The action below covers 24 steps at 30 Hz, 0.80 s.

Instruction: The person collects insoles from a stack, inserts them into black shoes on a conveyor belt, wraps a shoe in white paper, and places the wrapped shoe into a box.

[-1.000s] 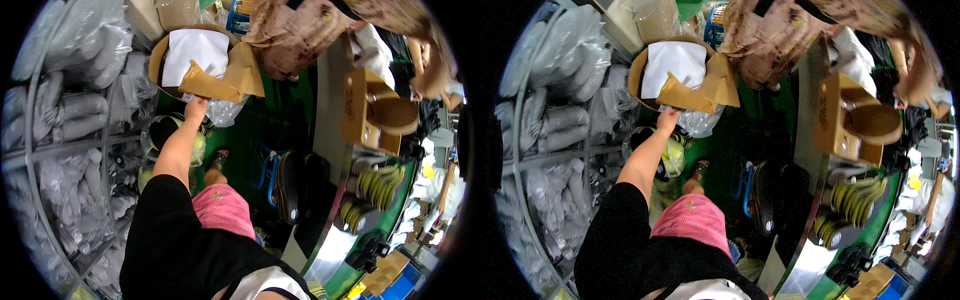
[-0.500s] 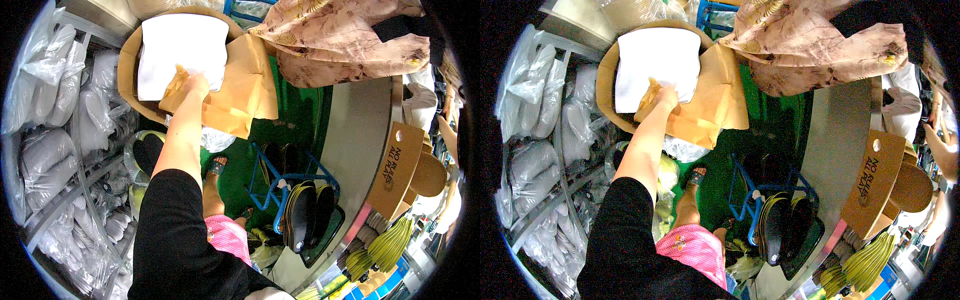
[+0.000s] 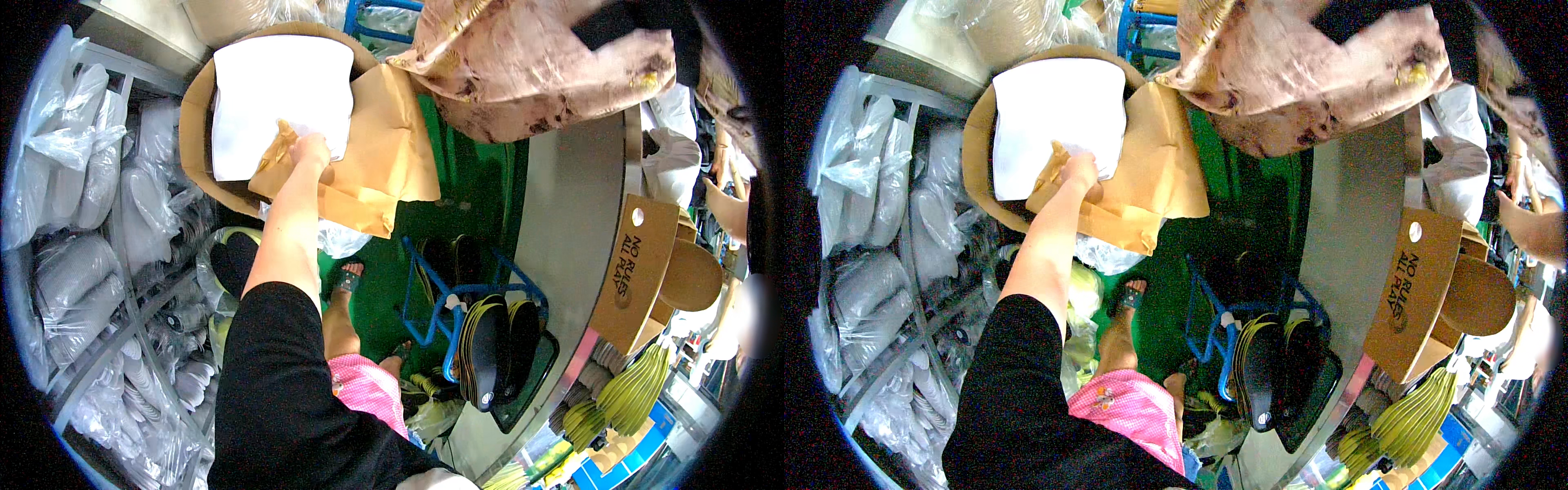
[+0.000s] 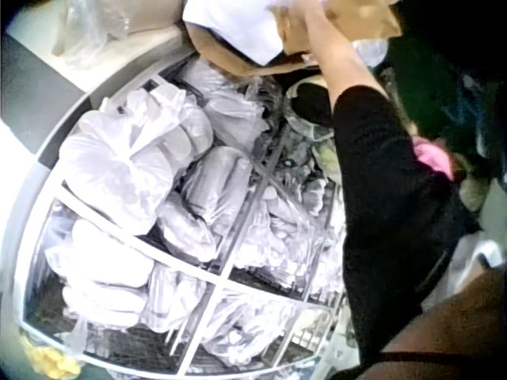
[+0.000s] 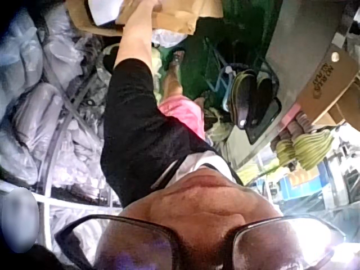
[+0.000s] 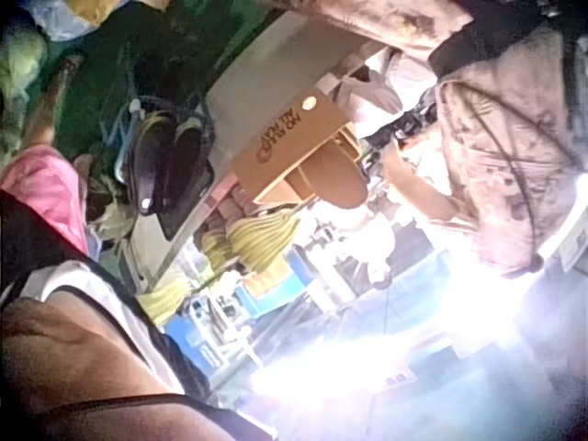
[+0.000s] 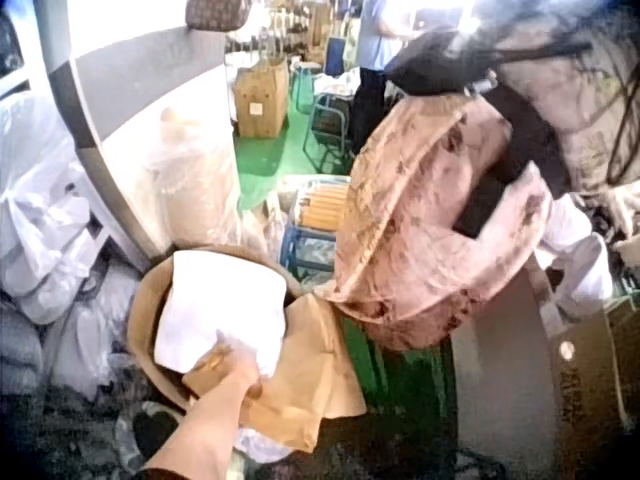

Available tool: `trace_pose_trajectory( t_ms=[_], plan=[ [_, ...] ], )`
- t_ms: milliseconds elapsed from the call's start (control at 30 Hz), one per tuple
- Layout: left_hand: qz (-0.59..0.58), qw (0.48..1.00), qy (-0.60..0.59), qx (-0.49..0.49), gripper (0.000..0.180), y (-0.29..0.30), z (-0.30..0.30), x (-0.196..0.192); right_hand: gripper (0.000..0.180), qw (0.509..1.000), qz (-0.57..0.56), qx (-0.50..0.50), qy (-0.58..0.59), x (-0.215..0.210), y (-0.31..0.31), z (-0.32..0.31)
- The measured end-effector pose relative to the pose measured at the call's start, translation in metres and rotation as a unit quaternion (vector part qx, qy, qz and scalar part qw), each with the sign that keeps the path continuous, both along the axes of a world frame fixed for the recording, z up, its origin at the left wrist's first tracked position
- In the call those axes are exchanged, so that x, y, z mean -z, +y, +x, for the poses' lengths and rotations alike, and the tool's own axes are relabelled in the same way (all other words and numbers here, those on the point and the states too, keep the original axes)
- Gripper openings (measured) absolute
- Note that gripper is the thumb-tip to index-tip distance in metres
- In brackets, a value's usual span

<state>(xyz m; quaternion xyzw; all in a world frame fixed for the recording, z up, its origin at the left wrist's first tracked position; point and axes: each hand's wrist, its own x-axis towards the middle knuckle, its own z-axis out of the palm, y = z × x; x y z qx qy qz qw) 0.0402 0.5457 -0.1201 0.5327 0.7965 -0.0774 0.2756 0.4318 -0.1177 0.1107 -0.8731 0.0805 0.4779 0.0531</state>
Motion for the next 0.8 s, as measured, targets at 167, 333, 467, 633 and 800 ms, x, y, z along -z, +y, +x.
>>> trace_pose_trajectory(
  t_ms=[167,333,467,633,800],
  plan=[
    [0.046,0.999,-0.006,-0.021,0.028,0.007,-0.008,-0.027,0.032,1.000,-0.006,0.009,0.014,0.001,-0.003,-0.006],
    [0.096,0.982,-0.123,-0.107,0.038,0.017,-0.024,-0.042,0.031,0.999,0.006,0.018,0.031,0.003,-0.003,-0.011],
    [0.122,0.855,-0.410,-0.294,0.046,0.026,-0.037,-0.041,0.031,0.998,0.027,0.026,0.043,0.006,-0.002,-0.016],
    [0.179,0.902,-0.336,-0.203,0.052,0.040,-0.067,-0.028,0.030,0.996,0.051,0.037,0.058,0.008,-0.007,-0.021],
    [0.127,0.906,-0.304,-0.267,0.065,0.054,-0.056,-0.093,0.030,0.993,0.068,0.062,0.068,0.010,-0.024,-0.035]
  ],
)
